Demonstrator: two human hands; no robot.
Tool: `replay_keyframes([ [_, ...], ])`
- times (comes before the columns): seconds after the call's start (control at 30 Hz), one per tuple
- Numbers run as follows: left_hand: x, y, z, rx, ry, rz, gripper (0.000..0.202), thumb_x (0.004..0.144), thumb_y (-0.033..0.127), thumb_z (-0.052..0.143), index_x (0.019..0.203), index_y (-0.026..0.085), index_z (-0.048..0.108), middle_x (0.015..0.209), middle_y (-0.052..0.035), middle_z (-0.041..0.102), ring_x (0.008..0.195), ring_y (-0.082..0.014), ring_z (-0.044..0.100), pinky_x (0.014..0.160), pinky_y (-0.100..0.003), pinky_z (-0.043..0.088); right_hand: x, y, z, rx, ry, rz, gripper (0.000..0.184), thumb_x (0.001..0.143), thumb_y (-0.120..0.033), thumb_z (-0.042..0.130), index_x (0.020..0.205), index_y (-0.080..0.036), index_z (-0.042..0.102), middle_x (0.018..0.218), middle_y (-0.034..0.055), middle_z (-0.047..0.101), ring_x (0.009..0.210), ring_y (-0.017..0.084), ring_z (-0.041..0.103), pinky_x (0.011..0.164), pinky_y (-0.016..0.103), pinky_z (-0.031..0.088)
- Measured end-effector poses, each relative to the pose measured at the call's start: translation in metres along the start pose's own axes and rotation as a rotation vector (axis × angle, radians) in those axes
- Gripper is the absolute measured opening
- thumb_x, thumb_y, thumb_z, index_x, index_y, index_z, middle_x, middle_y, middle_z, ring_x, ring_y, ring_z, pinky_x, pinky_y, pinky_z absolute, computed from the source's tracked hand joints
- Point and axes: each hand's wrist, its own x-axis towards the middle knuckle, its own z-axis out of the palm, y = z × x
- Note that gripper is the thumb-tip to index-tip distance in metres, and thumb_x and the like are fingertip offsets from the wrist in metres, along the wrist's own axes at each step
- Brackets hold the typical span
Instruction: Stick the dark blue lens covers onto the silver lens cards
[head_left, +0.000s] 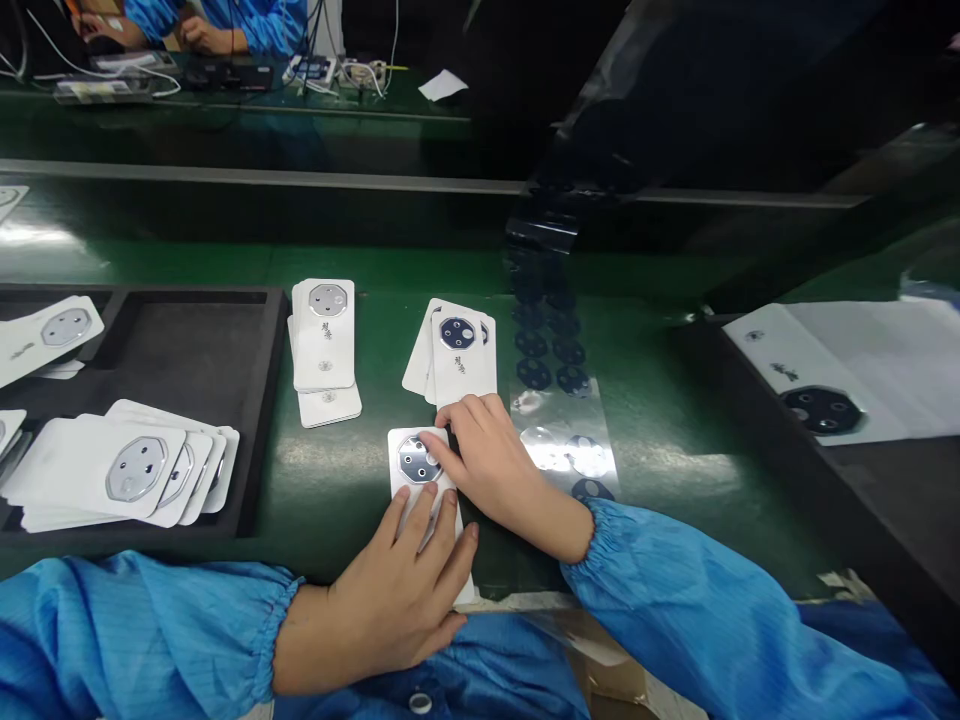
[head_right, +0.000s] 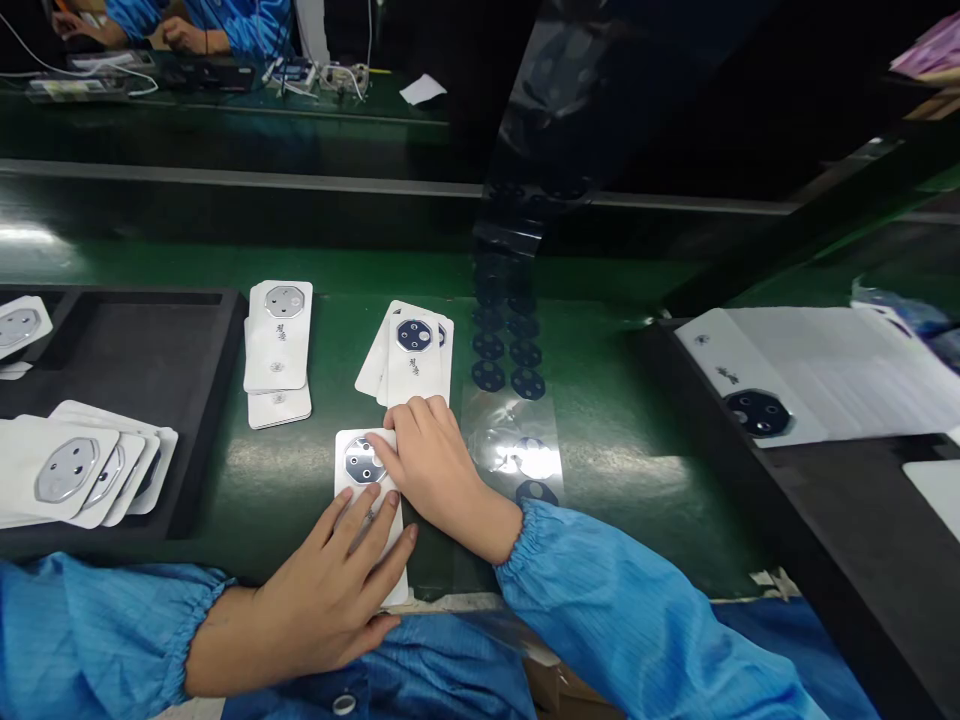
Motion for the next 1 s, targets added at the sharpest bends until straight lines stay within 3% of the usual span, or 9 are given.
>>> replay_keyframes([
  [0.17, 0.000, -0.001, -0.001, 0.008, 0.004, 0.006, 0.067, 0.104, 0.054, 0.041, 0.147, 0.002, 0.044, 0.149, -0.0299, 0.040, 0.139, -0.0479, 0.037, 0.111, -0.062, 0.028, 0.002, 0.000, -0.006, 0.155, 0.040, 0.068, 0.043, 0.086, -0.041, 0.082, 0.085, -0.022, 0.044, 0.087, 0.0048, 0.054, 0.085, 0.026, 0.046, 0.074, 0.038, 0.042],
  [0.27, 0.001, -0.002, -0.003, -0.011, 0.022, 0.031, 0.065, 0.103, 0.051, 0.046, 0.148, 0.004, 0.044, 0.153, -0.0288, 0.036, 0.143, -0.0478, 0.031, 0.115, -0.062, 0.021, 0.001, 0.002, -0.013, 0.353, 0.020, 0.131, 0.039, 0.087, -0.038, 0.078, 0.087, -0.023, 0.042, 0.086, 0.0019, 0.054, 0.080, 0.023, 0.050, 0.068, 0.034, 0.042],
  [0.43, 0.001, -0.003, -0.002, -0.130, 0.064, -0.019, 0.081, 0.094, 0.049, 0.064, 0.158, 0.014, 0.030, 0.160, -0.0288, 0.019, 0.150, -0.0474, 0.014, 0.120, -0.059, 0.006, 0.003, 0.005, -0.027, 0.893, -0.218, 0.240, 0.025, 0.092, -0.037, 0.069, 0.112, -0.026, 0.058, 0.093, -0.0006, 0.066, 0.072, 0.018, 0.061, 0.063, 0.030, 0.048],
  [0.5, 0.000, -0.002, -0.003, -0.134, 0.079, -0.032, 0.082, 0.095, 0.048, 0.064, 0.161, 0.019, 0.025, 0.163, -0.0254, 0.014, 0.152, -0.0454, 0.007, 0.120, -0.061, 0.001, 0.011, 0.012, -0.030, 1.033, -0.120, 0.278, 0.029, 0.092, -0.040, 0.071, 0.115, -0.026, 0.061, 0.095, 0.0009, 0.069, 0.077, 0.020, 0.066, 0.066, 0.031, 0.052],
  [0.6, 0.000, -0.002, -0.004, -0.114, 0.081, 0.010, 0.072, 0.099, 0.044, 0.059, 0.160, 0.019, 0.028, 0.165, -0.0205, 0.012, 0.154, -0.0387, 0.001, 0.121, -0.058, -0.005, 0.026, 0.034, -0.032, 1.132, 0.154, 0.446, 0.044, 0.087, -0.050, 0.073, 0.121, -0.025, 0.060, 0.097, 0.0037, 0.072, 0.087, 0.024, 0.070, 0.072, 0.034, 0.058],
  [0.7, 0.000, -0.003, -0.005, -0.139, 0.029, 0.018, 0.068, 0.100, 0.047, 0.055, 0.156, 0.013, 0.034, 0.163, -0.0241, 0.016, 0.154, -0.0398, 0.006, 0.122, -0.057, 0.002, 0.038, 0.064, -0.029, 1.113, 0.345, 0.613, 0.055, 0.082, -0.054, 0.074, 0.124, -0.021, 0.059, 0.111, 0.0088, 0.071, 0.101, 0.028, 0.070, 0.083, 0.039, 0.060],
  [0.77, 0.001, -0.004, -0.004, -0.160, -0.014, 0.010, 0.068, 0.101, 0.050, 0.052, 0.154, 0.010, 0.036, 0.161, -0.0266, 0.019, 0.152, -0.0430, 0.011, 0.120, -0.059, 0.012, 0.043, 0.080, -0.024, 1.062, 0.350, 0.604, 0.067, 0.081, -0.054, 0.073, 0.134, -0.018, 0.055, 0.123, 0.0121, 0.068, 0.112, 0.030, 0.067, 0.092, 0.042, 0.058],
  [0.9, 0.001, -0.005, -0.002, -0.161, -0.048, 0.025, 0.068, 0.102, 0.050, 0.049, 0.154, 0.009, 0.035, 0.160, -0.0282, 0.021, 0.149, -0.0460, 0.019, 0.117, -0.063, 0.024, 0.049, 0.090, -0.014, 0.694, 0.280, 0.317, 0.084, 0.090, -0.053, 0.065, 0.157, -0.017, 0.031, 0.133, 0.0143, 0.062, 0.124, 0.032, 0.058, 0.102, 0.048, 0.052],
  [1.0, 0.002, -0.006, -0.002, -0.152, -0.048, 0.039, 0.068, 0.103, 0.050, 0.049, 0.153, 0.007, 0.035, 0.158, -0.0301, 0.024, 0.148, -0.0471, 0.022, 0.115, -0.063, 0.027, 0.053, 0.086, -0.018, 0.150, 0.274, 0.121, 0.073, 0.095, -0.050, 0.065, 0.155, -0.017, 0.040, 0.147, 0.0175, 0.049, 0.140, 0.040, 0.038, 0.112, 0.060, 0.037],
])
